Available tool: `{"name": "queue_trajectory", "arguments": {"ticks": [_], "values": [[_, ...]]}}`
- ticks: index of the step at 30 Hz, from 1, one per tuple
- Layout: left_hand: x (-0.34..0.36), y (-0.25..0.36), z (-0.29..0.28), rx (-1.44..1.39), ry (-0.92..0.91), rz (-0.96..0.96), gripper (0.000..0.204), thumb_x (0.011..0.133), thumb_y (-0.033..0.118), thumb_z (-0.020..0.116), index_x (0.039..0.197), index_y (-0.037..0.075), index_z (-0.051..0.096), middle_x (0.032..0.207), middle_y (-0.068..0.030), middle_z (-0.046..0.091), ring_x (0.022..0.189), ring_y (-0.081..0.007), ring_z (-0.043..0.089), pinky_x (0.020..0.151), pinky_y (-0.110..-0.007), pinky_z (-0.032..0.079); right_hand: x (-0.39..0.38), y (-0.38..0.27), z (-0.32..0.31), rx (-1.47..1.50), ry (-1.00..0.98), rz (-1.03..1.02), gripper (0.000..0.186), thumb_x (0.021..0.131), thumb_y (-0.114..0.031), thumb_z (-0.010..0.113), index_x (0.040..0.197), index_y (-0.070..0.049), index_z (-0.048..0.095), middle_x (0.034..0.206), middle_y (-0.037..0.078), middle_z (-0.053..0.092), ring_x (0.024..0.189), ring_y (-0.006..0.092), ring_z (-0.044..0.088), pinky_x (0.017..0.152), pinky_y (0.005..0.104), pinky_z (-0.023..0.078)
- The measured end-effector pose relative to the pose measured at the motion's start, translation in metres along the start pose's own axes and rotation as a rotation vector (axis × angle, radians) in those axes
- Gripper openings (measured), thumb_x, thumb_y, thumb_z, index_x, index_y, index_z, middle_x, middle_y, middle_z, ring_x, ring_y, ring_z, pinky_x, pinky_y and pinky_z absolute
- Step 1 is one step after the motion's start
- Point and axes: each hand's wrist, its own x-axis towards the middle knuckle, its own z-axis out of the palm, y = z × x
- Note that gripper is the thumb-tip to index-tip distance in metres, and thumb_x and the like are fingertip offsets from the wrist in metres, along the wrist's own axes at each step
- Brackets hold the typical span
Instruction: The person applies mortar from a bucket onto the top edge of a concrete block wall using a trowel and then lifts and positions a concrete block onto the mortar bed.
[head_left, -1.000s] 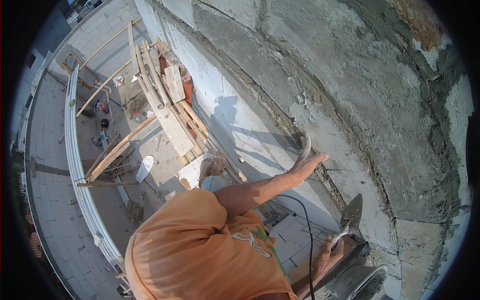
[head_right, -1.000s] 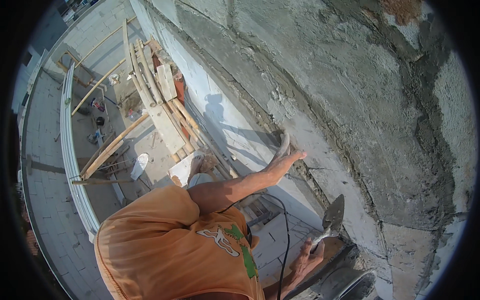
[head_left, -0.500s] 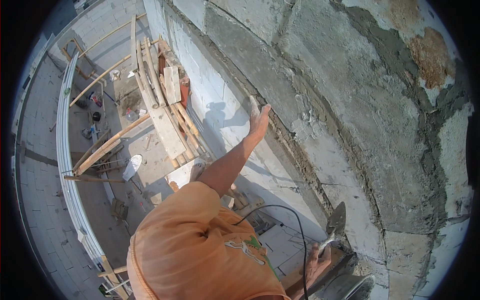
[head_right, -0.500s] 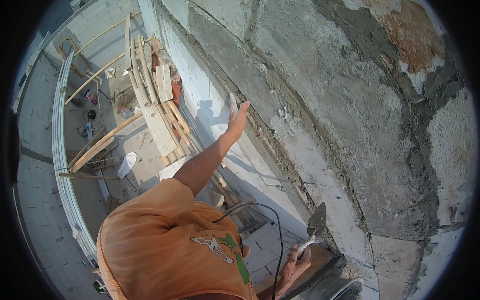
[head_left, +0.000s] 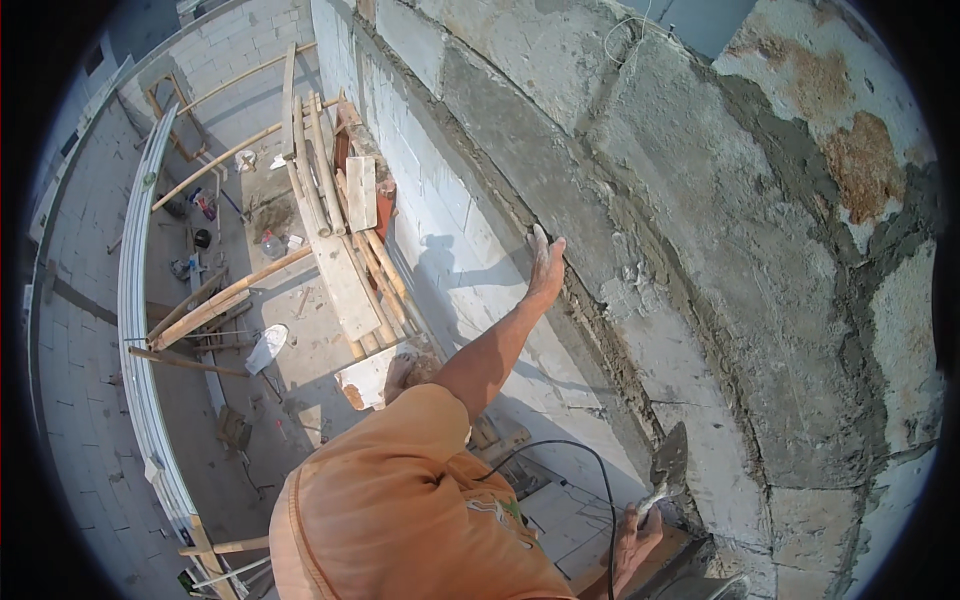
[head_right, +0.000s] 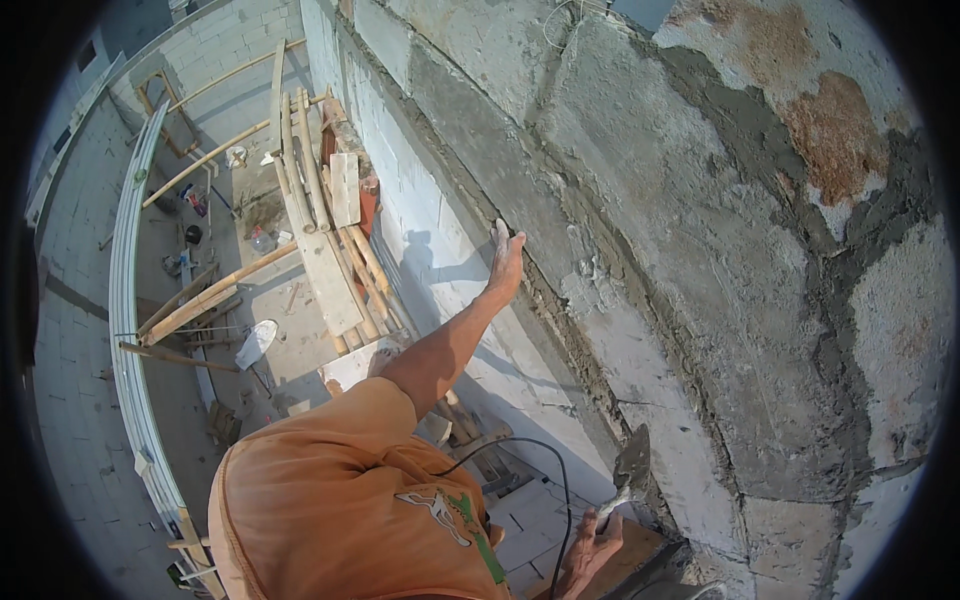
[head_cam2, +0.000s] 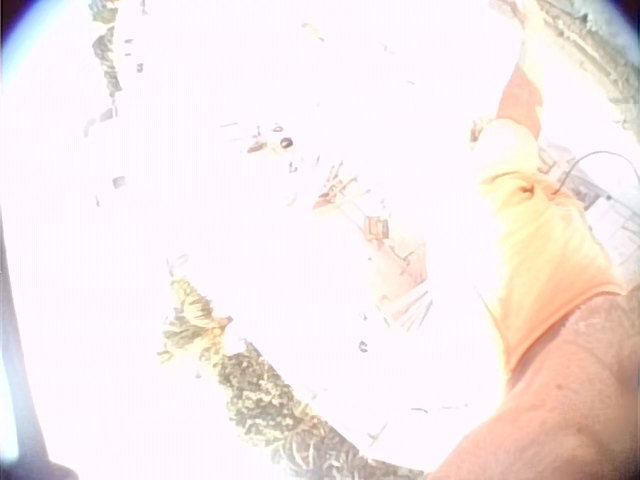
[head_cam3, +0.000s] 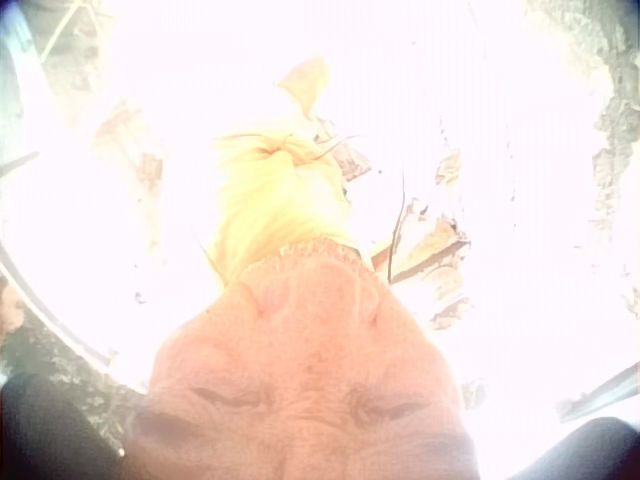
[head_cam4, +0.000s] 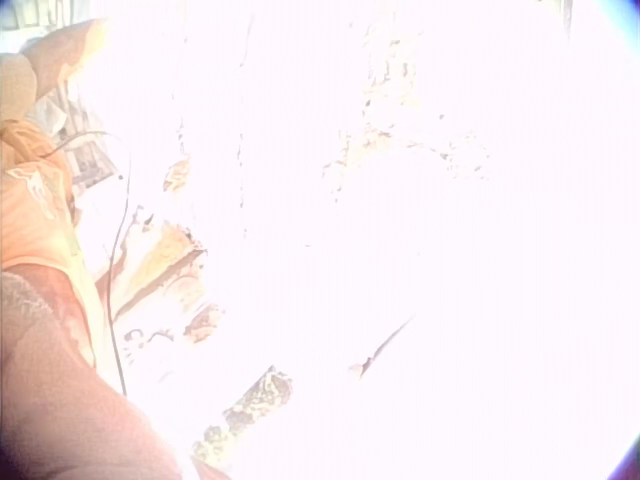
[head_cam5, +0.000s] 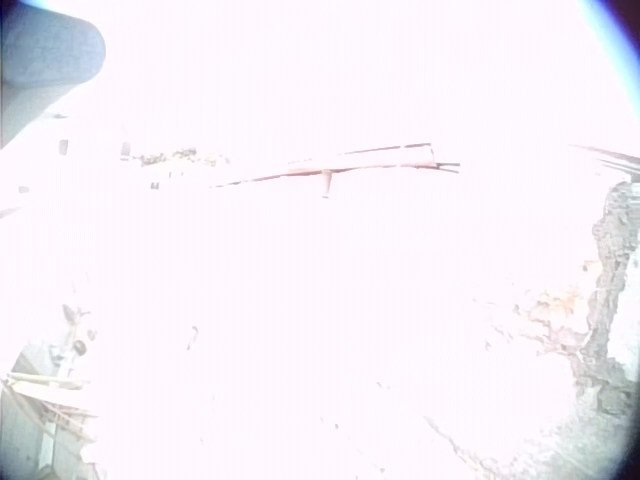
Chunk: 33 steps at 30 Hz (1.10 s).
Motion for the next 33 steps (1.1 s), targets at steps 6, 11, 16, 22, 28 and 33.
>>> {"name": "queue_trajectory", "arguments": {"ticks": [6, 11, 16, 22, 28, 33], "values": [[-0.019, -0.005, -0.039, 0.075, -0.155, 0.033, 0.092, 0.096, 0.053, 0.046, 0.155, -0.004, 0.005, 0.160, -0.0305, 0.008, 0.151, -0.0370, 0.005, 0.122, -0.040, 0.009, 0.007, 0.012, 0.013, 0.157, -0.117, 0.058, 0.035, 0.087, -0.023, 0.070, 0.100, 0.007, 0.058, 0.076, 0.004, 0.056, 0.065, 0.0135, 0.047, 0.058, 0.0305, 0.040], [-0.059, 0.007, -0.023, 0.218, -0.305, 0.051, 0.095, 0.096, 0.054, 0.047, 0.154, -0.006, 0.002, 0.161, -0.0297, 0.007, 0.151, -0.0375, 0.008, 0.121, -0.040, 0.011, 0.000, 0.029, 0.004, 0.025, -0.088, -0.030, 0.028, 0.087, -0.020, 0.070, 0.090, 0.005, 0.059, 0.068, 0.006, 0.054, 0.061, 0.0135, 0.043, 0.056, 0.0331, 0.040], [-0.073, -0.008, -0.034, 0.236, -0.340, 0.069, 0.090, 0.097, 0.047, 0.052, 0.155, -0.006, 0.008, 0.162, -0.0249, 0.009, 0.152, -0.0339, 0.007, 0.121, -0.037, 0.011, -0.010, 0.048, -0.007, 0.003, -0.001, 0.003, 0.029, 0.085, -0.023, 0.071, 0.086, 0.003, 0.060, 0.063, 0.005, 0.054, 0.059, 0.0115, 0.045, 0.055, 0.0322, 0.041], [-0.191, 0.055, 0.034, 0.383, -0.447, 0.476, 0.087, 0.094, 0.028, 0.061, 0.155, -0.005, 0.008, 0.163, -0.0240, 0.006, 0.152, -0.0351, -0.001, 0.121, -0.043, 0.002, -0.043, 0.077, -0.045, 0.077, 0.134, 0.143, 0.028, 0.086, -0.021, 0.071, 0.092, 0.005, 0.061, 0.066, 0.014, 0.059, 0.057, 0.0178, 0.052, 0.056, 0.0355, 0.046], [-0.239, 0.151, 0.116, 0.218, -0.402, 0.944, 0.084, 0.099, 0.033, 0.051, 0.157, 0.000, -0.001, 0.164, -0.0205, 0.000, 0.152, -0.0332, -0.001, 0.121, -0.044, 0.002, -0.061, 0.107, -0.050, 0.183, 0.268, 0.229, 0.029, 0.084, -0.022, 0.072, 0.089, 0.004, 0.060, 0.065, 0.008, 0.051, 0.062, 0.0130, 0.043, 0.057, 0.0330, 0.041], [-0.232, 0.164, 0.186, 0.353, -0.126, 0.986, 0.085, 0.101, 0.044, 0.046, 0.156, -0.002, -0.001, 0.162, -0.0259, -0.003, 0.151, -0.0372, -0.006, 0.120, -0.050, -0.002, -0.063, 0.121, -0.050, 0.265, 0.305, 0.218, 0.028, 0.085, -0.020, 0.071, 0.087, 0.004, 0.058, 0.062, 0.006, 0.047, 0.061, 0.0129, 0.041, 0.055, 0.0325, 0.039]]}}
